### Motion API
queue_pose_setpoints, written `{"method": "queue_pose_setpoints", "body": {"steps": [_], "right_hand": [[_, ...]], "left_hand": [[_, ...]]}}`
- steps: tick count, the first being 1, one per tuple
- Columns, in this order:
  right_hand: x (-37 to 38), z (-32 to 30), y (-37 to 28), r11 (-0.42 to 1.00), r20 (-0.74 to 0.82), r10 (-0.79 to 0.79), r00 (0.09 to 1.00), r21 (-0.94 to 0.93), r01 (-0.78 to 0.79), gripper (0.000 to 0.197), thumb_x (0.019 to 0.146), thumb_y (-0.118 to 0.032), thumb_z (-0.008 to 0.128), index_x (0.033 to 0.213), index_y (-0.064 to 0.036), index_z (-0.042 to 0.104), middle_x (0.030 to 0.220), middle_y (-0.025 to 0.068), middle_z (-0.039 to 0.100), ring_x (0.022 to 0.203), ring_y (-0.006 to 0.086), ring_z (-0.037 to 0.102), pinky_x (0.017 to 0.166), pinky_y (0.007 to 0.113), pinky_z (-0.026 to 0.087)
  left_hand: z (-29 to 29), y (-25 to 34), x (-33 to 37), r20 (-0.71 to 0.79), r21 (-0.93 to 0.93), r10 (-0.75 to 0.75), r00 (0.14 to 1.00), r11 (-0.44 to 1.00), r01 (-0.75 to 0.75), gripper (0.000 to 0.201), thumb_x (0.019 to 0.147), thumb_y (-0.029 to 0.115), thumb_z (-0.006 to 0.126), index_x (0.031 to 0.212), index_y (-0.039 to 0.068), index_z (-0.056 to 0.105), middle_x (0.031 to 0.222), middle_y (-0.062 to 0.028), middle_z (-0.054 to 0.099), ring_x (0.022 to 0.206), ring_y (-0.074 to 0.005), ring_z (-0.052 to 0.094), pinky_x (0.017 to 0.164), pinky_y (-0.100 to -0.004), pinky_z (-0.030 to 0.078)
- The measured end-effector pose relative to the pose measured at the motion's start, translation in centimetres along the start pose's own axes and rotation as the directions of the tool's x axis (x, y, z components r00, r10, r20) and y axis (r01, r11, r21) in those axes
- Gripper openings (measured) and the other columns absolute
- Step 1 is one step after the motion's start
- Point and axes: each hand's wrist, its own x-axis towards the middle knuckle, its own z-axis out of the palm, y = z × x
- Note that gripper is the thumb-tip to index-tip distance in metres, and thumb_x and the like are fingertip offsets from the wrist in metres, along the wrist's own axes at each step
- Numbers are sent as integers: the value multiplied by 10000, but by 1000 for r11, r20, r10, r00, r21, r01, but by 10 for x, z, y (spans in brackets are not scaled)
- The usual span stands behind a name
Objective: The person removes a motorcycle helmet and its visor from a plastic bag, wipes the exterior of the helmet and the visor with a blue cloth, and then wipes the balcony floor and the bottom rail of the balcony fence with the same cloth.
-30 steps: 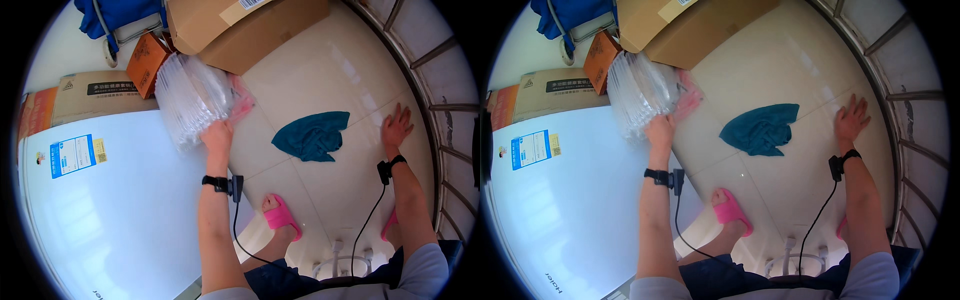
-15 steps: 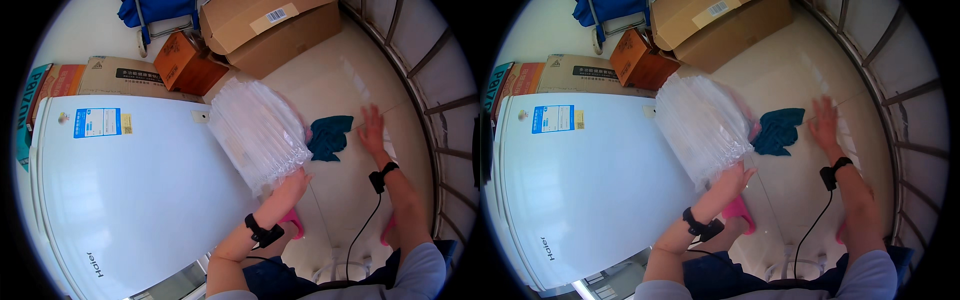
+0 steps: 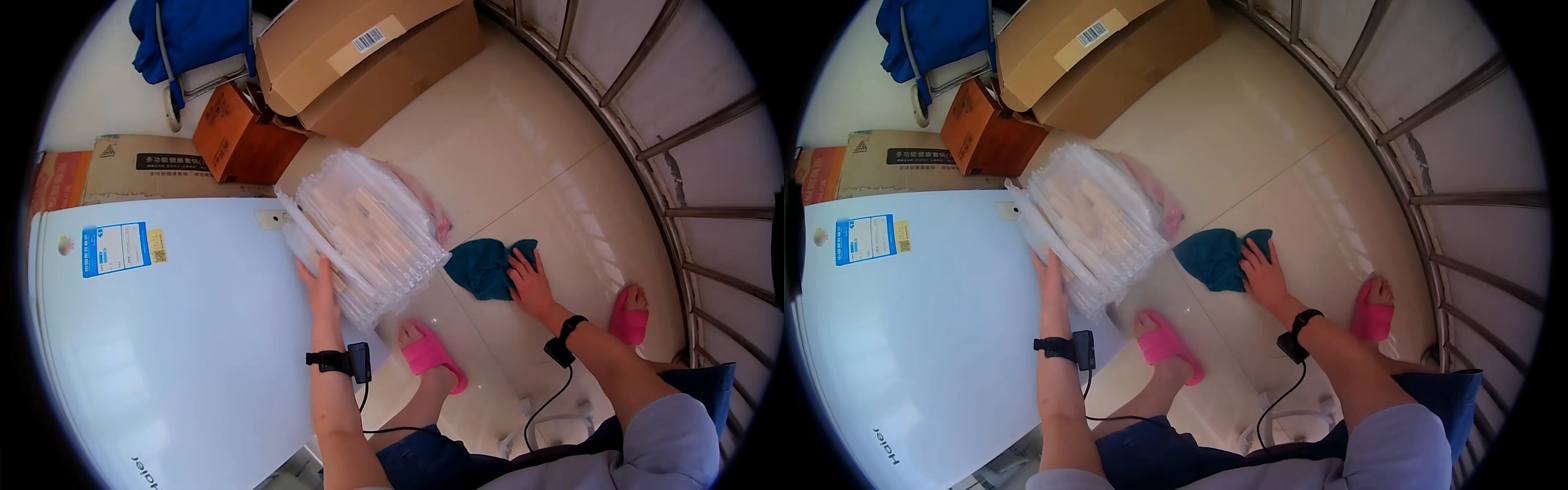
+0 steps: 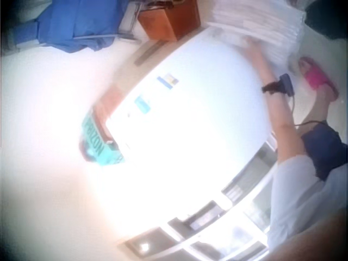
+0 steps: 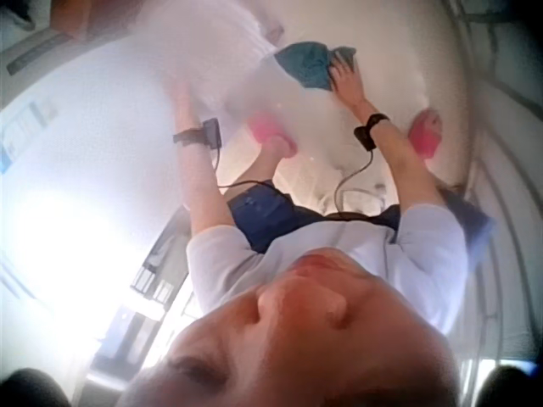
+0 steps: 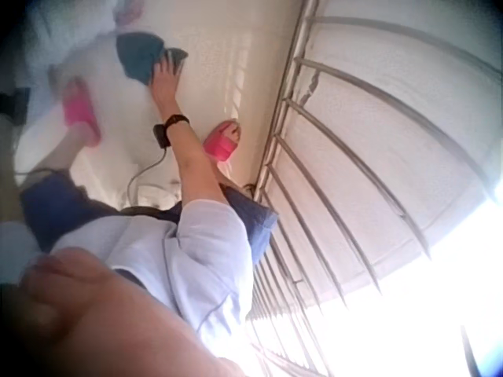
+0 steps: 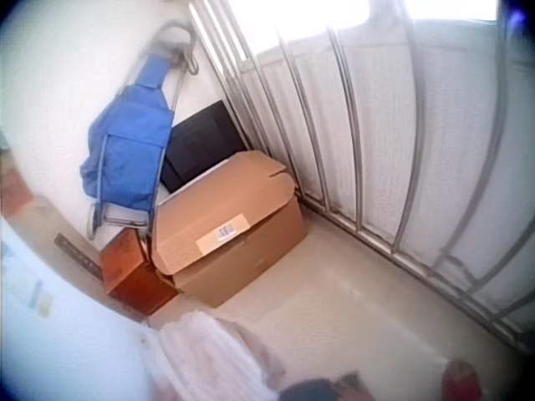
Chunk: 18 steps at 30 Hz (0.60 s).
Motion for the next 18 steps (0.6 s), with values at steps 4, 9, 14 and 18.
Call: {"method": "queue_pose_setpoints", "body": {"steps": [4,9,14,18], "right_hand": [[0,-7,-8,988,-4,81,997,134,-80,361,652,-28,669,970,-47,500,1291,149,440,1316,294,308,1101,534,148],[38,-30,-18,923,-116,156,981,370,-103,345,666,37,609,978,-33,480,1342,177,394,1289,350,332,1073,479,246],[84,-51,1,804,-130,330,935,558,-206,317,723,24,557,1023,-35,474,1367,213,364,1258,390,364,1022,385,327],[124,-61,36,807,-292,349,891,576,-128,292,768,-33,558,1050,-40,478,1283,224,442,1201,367,431,956,365,375]], "left_hand": [[29,8,-3,23,-21,19,1000,1000,-19,892,845,296,645,1428,-16,47,1449,-193,198,1314,-285,265,1069,-367,258],[106,41,-17,-57,54,151,987,988,-148,935,823,341,661,1419,-41,50,1442,-222,197,1318,-289,258,1075,-357,239],[183,61,6,7,40,227,974,973,-227,1015,777,390,686,1397,-96,46,1449,-273,138,1356,-331,172,1106,-377,167],[250,94,22,53,-71,334,941,941,-330,1053,769,449,675,1391,-108,32,1453,-295,103,1363,-353,148,1116,-367,136]]}}
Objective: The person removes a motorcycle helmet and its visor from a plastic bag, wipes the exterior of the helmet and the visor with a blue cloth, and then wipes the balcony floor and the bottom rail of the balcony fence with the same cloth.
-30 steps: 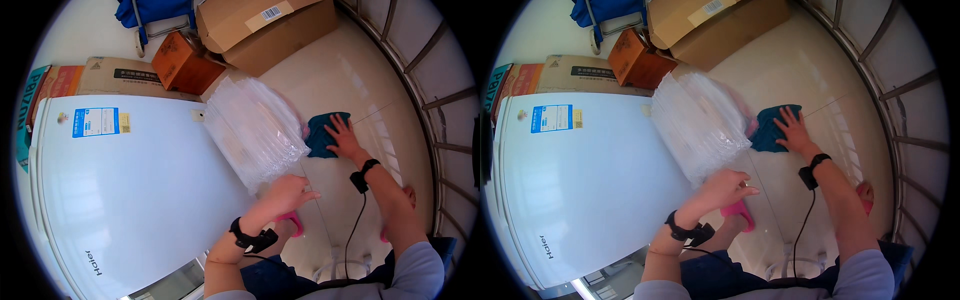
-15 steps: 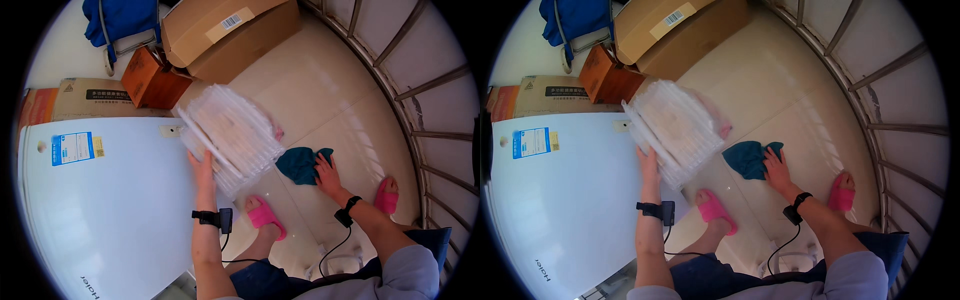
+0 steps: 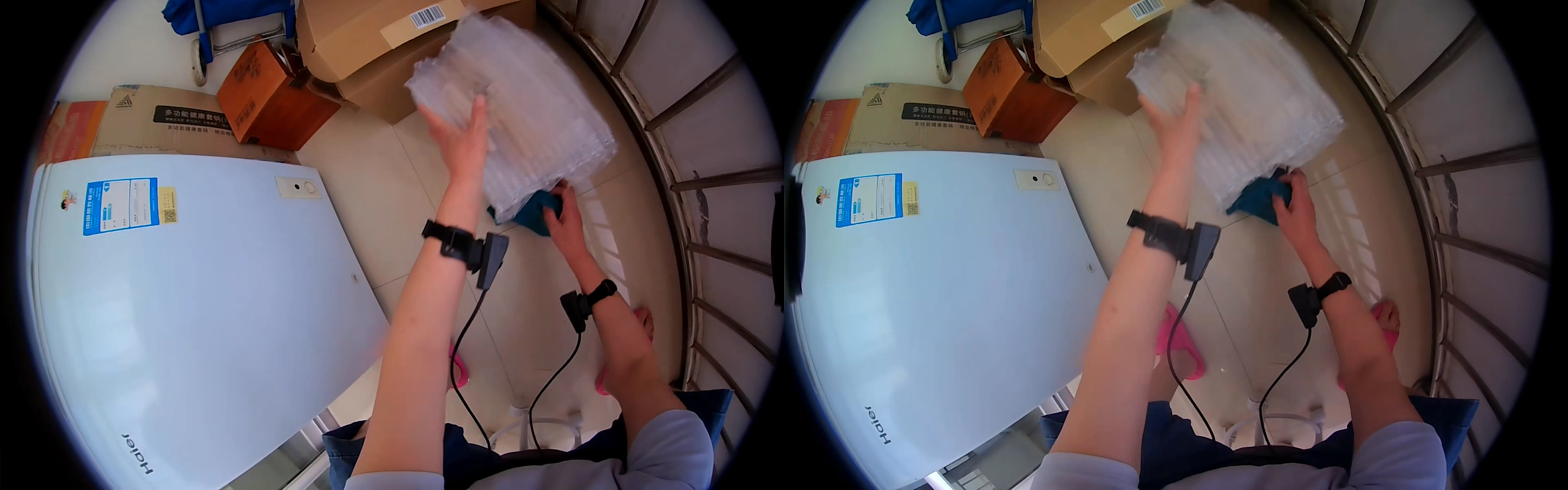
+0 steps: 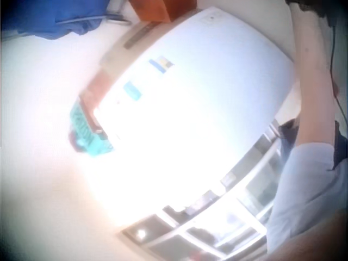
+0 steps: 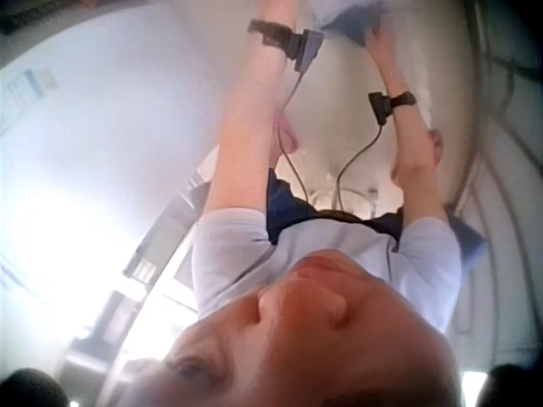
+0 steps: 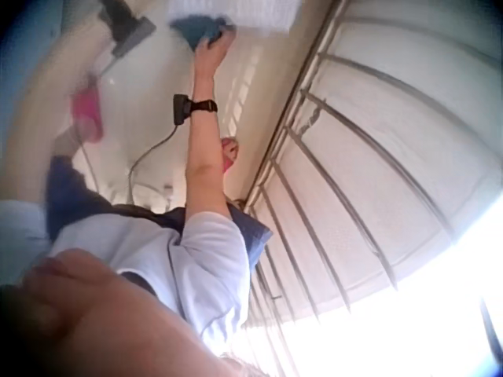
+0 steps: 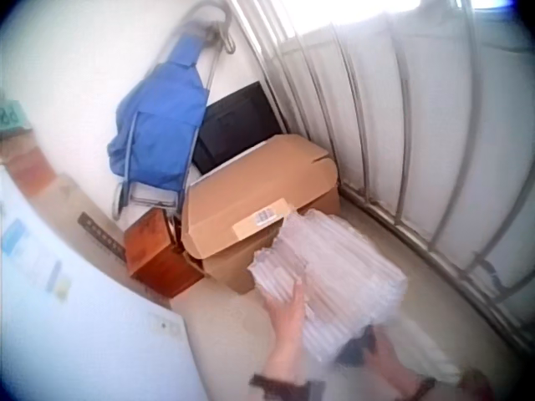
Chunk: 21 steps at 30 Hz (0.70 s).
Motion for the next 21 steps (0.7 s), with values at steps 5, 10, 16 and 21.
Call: {"method": "queue_pose_setpoints", "body": {"steps": [5,10,16,21], "right_hand": [[23,-12,-1,962,-3,273,962,-29,-273,280,810,-127,569,1058,-31,481,1006,176,583,904,289,574,781,350,443],[-5,21,-4,954,185,297,937,-20,-298,314,825,-180,567,1080,-22,473,925,156,588,771,250,563,710,340,452],[31,99,-81,969,554,65,830,163,-185,322,857,-167,532,1137,-16,481,1029,180,578,931,286,563,833,343,438],[99,137,-63,896,351,-305,885,-211,392,431,865,-187,515,1275,-78,439,1280,154,470,1227,308,408,1014,431,325]], "left_hand": [[27,30,4,250,-340,-128,960,916,211,949,841,409,609,1419,-45,9,1483,-246,72,1381,-341,103,1115,-358,135],[-28,-88,-81,240,232,22,971,970,-80,742,871,409,584,1392,8,242,1364,-209,358,1244,-295,382,984,-393,367],[-77,-122,-98,164,-404,-456,875,778,481,502,873,320,605,1218,-12,452,1168,-123,524,1083,-199,491,930,-307,391],[-148,-146,-50,-357,236,-157,921,938,252,541,854,256,621,1250,-42,404,1264,-213,435,1156,-303,429,977,-383,347]]}}
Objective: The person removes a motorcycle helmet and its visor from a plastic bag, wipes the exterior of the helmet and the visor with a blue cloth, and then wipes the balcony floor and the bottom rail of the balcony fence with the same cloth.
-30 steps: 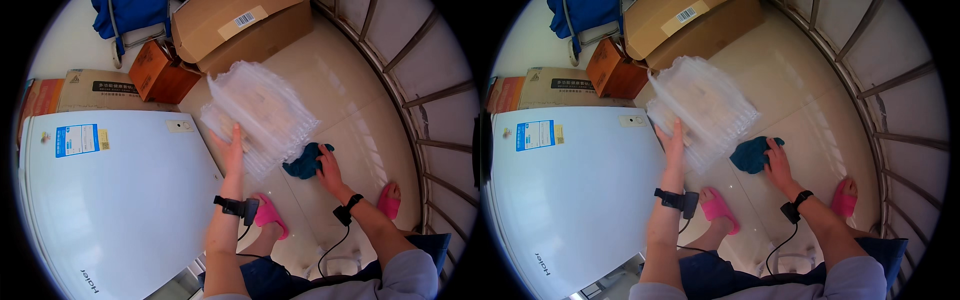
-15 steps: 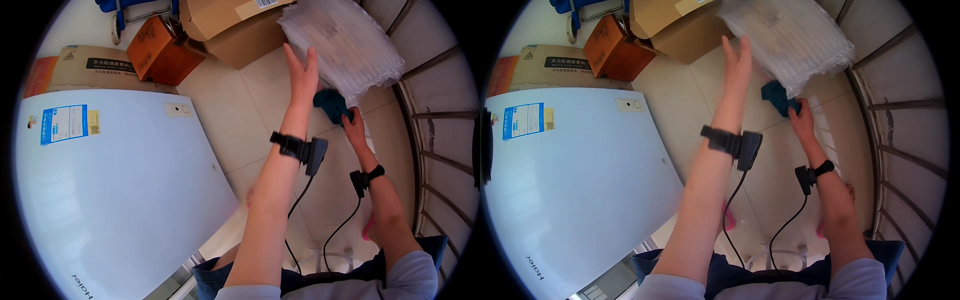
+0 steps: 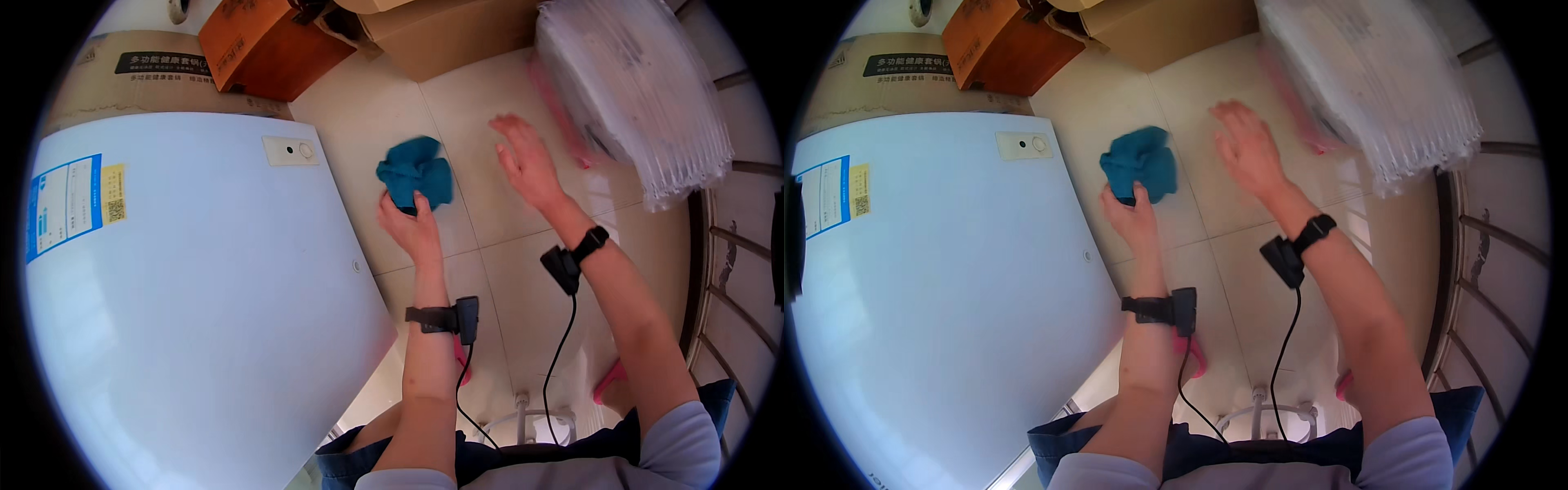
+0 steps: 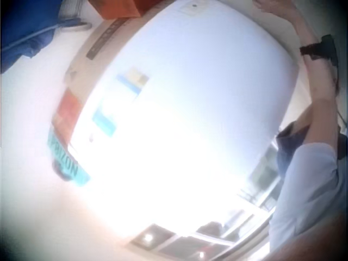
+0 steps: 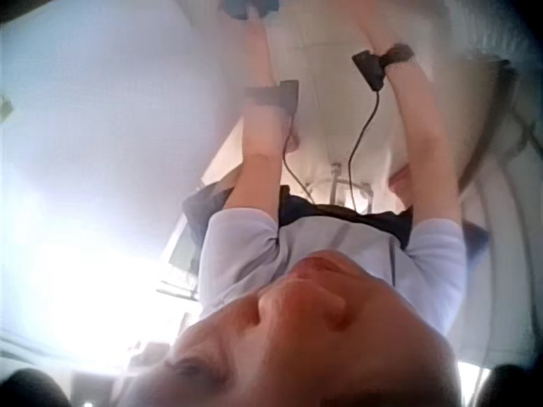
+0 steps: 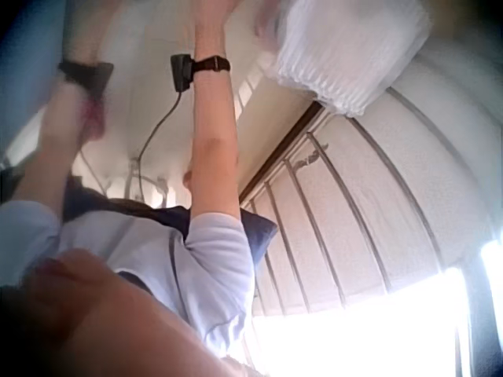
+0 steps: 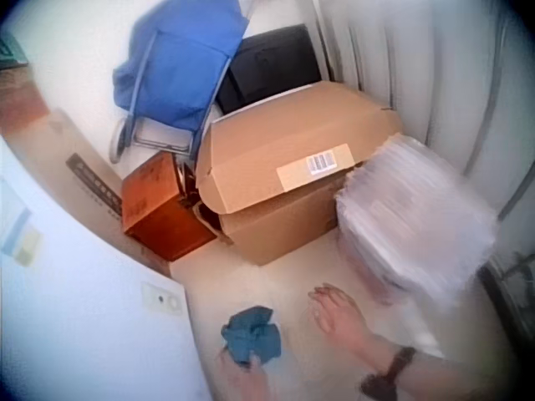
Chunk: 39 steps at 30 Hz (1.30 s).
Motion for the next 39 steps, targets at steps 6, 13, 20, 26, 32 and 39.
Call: {"method": "queue_pose_setpoints", "body": {"steps": [6,13,20,26,32,39], "right_hand": [[12,48,65,780,-103,121,987,-605,-159,543,832,-262,516,1350,-145,399,1443,115,296,1348,268,247,1069,564,158],[17,46,61,779,-72,156,985,-604,-167,606,780,-270,535,1356,-153,388,1445,132,289,1350,291,238,1063,571,138],[19,46,54,781,-40,203,978,-597,-186,622,772,-250,527,1367,-155,375,1447,139,283,1352,300,231,1067,572,121],[15,44,59,759,-28,240,970,-618,-206,628,766,-254,532,1366,-153,377,1454,139,268,1357,306,219,1071,571,115],[23,48,52,798,-18,193,981,-579,-168,624,768,-257,534,1363,-149,379,1454,137,270,1354,315,223,1062,580,126],[18,42,55,767,-23,226,974,-612,-192,617,771,-247,537,1359,-142,382,1450,144,272,1349,320,232,1056,582,140]], "left_hand": [[26,-77,62,98,607,210,973,762,-226,737,874,394,549,1375,-52,243,1430,-320,152,1314,-488,153,1069,-495,215],[62,-79,201,-13,700,170,985,705,-112,823,881,500,475,1388,-77,183,1417,-366,107,1307,-525,122,1083,-505,174],[46,-66,329,-96,644,13,995,764,52,725,852,448,515,1384,15,282,1412,-321,185,1303,-491,162,1077,-508,185],[67,-62,323,115,581,454,883,690,-431,517,773,258,621,1205,14,477,1277,-303,362,1207,-444,321,1029,-486,269],[52,-69,371,-229,652,22,973,746,137,562,792,257,586,1221,-70,429,1354,-325,287,1290,-477,209,1076,-533,164],[102,-30,285,380,257,581,720,681,-686,497,733,111,604,1214,55,495,1350,-197,371,1244,-390,323,1054,-453,280]]}}
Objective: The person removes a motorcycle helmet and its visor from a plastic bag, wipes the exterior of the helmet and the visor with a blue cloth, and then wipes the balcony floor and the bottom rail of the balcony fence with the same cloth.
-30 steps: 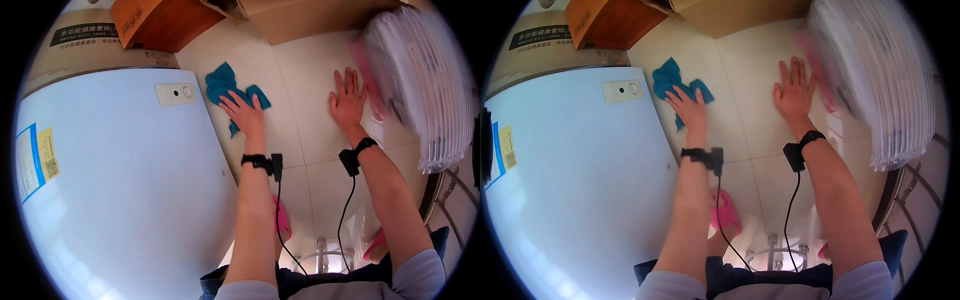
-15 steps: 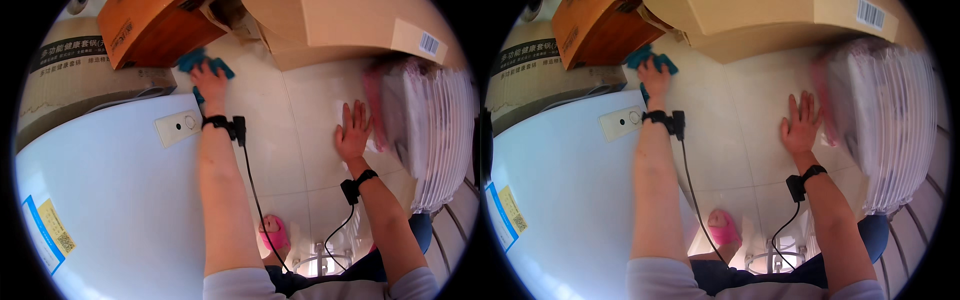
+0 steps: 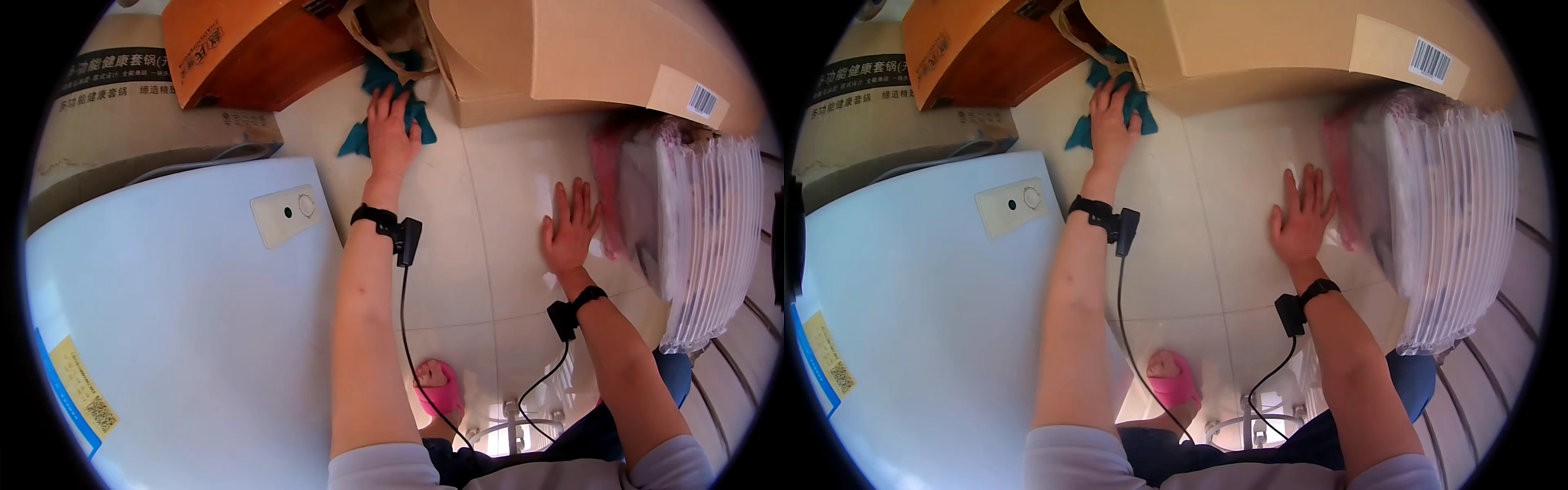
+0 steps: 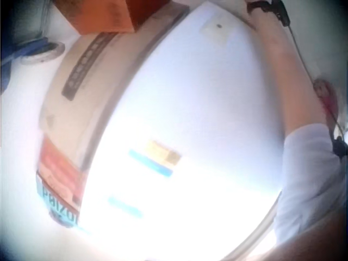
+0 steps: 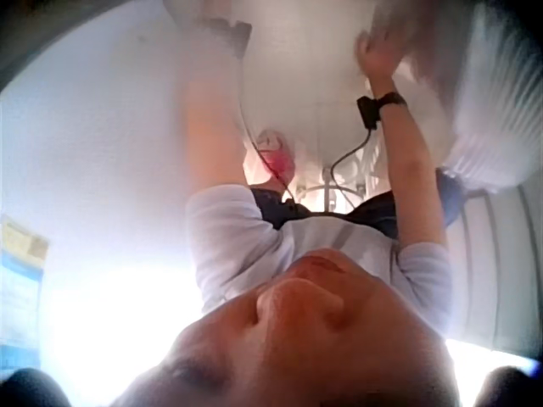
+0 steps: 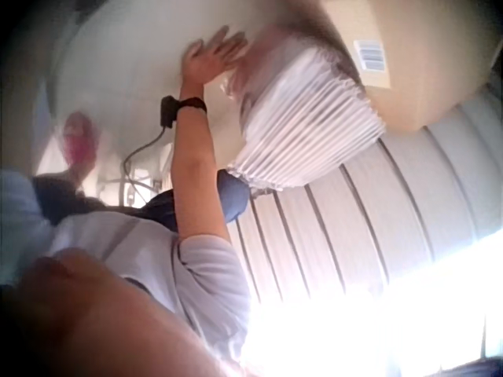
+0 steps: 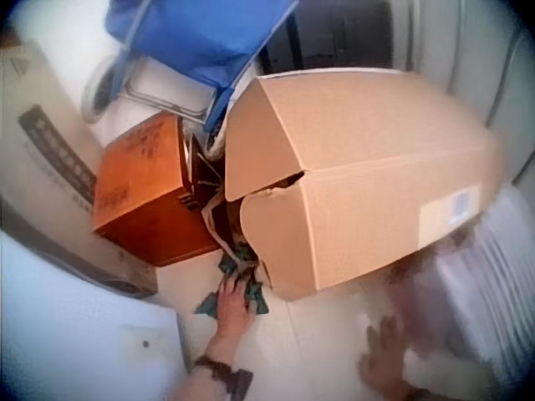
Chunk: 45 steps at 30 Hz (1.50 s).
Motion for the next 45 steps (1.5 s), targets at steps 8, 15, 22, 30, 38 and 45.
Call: {"method": "queue_pose_setpoints", "body": {"steps": [8,15,22,30,38,45], "right_hand": [[-1,3,-8,999,-26,-41,999,22,42,606,780,-238,531,1360,-146,380,1446,139,280,1349,310,234,1066,567,131],[-3,0,-2,999,-51,-36,998,10,37,606,780,-239,534,1360,-153,380,1443,139,286,1345,306,242,1068,563,140],[-4,2,1,999,-88,-38,995,23,40,606,778,-239,542,1359,-165,387,1438,126,298,1338,293,260,1062,563,152],[-5,6,4,1000,-89,-27,996,13,28,607,776,-247,550,1356,-165,392,1439,112,303,1345,280,252,1062,558,153],[-5,7,2,999,-80,-28,996,27,30,608,774,-247,550,1355,-165,391,1445,112,294,1352,276,238,1064,559,146],[-5,5,3,999,-83,-25,996,31,27,603,773,-239,548,1352,-162,398,1440,116,304,1344,279,256,1063,563,147]], "left_hand": [[6,-8,25,-66,94,-83,994,992,89,499,706,42,595,1198,29,512,1324,-158,425,1271,-363,323,1050,-418,302],[-21,0,-42,-171,20,-141,975,989,146,482,689,2,545,1165,78,543,1291,-127,465,1243,-354,369,1041,-423,304],[-17,84,-136,135,-286,228,964,941,-183,379,604,0,555,978,60,588,1152,-119,535,1157,-336,439,980,-438,357],[-36,57,-158,-337,279,-329,882,860,428,454,823,152,534,1220,-55,464,1321,-244,376,1180,-427,360,1005,-479,294],[-23,8,-109,-226,195,-366,903,891,410,568,875,303,528,1311,-32,387,1382,-253,319,1275,-439,276,1056,-475,252],[-30,2,-109,-256,287,-413,874,831,477,580,882,333,514,1324,-15,375,1362,-260,334,1257,-421,306,1033,-477,282]]}}
